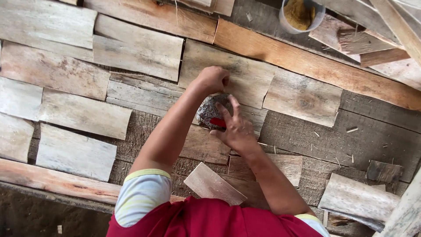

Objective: The person arranges rectangular wooden planks on a flat surface, adjusting their positions by hand. The person uses a red utility knife to trim or mark the edges of some planks while continuing to align them in rows.

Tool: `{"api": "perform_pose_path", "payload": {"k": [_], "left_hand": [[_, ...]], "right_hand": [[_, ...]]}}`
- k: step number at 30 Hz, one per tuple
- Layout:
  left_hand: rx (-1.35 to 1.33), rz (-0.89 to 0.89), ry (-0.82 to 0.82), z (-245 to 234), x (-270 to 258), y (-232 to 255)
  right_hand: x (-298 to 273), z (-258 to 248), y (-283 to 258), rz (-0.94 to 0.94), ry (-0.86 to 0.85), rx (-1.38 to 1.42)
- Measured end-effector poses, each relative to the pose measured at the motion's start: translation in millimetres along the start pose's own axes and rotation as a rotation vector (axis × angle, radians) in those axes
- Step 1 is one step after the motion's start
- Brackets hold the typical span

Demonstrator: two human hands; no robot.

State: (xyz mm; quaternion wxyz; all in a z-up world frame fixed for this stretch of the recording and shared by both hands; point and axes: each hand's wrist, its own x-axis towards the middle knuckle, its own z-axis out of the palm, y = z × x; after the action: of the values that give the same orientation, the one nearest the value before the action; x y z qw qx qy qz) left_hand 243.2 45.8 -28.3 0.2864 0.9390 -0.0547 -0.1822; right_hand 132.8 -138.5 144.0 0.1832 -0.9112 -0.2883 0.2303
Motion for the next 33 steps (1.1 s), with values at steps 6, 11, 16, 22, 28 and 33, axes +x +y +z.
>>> {"api": "perform_pose_path", "payload": {"k": [6, 11, 16, 22, 28, 33], "left_hand": [[0.012, 0.022, -0.035, -28.6, -15.1, 23.8], [0.045, -0.008, -0.072, -17.5, -3.8, 12.9], [0.076, -0.009, -0.087, -25.0, -8.7, 21.9], [0.095, 0.059, -0.037, -4.1, 1.0, 10.1], [0.077, 0.058, 0.008, -0.2, 0.8, 9.2], [0.081, 0.032, -0.02, -3.5, 1.1, 12.9]], "right_hand": [[17.1, -14.5, -0.8, -0.086, -0.085, -0.016], [29.6, -12.3, 2.1, -0.094, -0.129, -0.046], [31.0, -7.1, 6.4, -0.092, -0.145, -0.07], [10.8, -8.9, -5.9, -0.076, -0.144, 0.03], [-27.6, 36.0, -8.7, -0.204, -0.252, 0.195], [-36.5, 37.7, 3.9, -0.155, -0.269, 0.335]]}}
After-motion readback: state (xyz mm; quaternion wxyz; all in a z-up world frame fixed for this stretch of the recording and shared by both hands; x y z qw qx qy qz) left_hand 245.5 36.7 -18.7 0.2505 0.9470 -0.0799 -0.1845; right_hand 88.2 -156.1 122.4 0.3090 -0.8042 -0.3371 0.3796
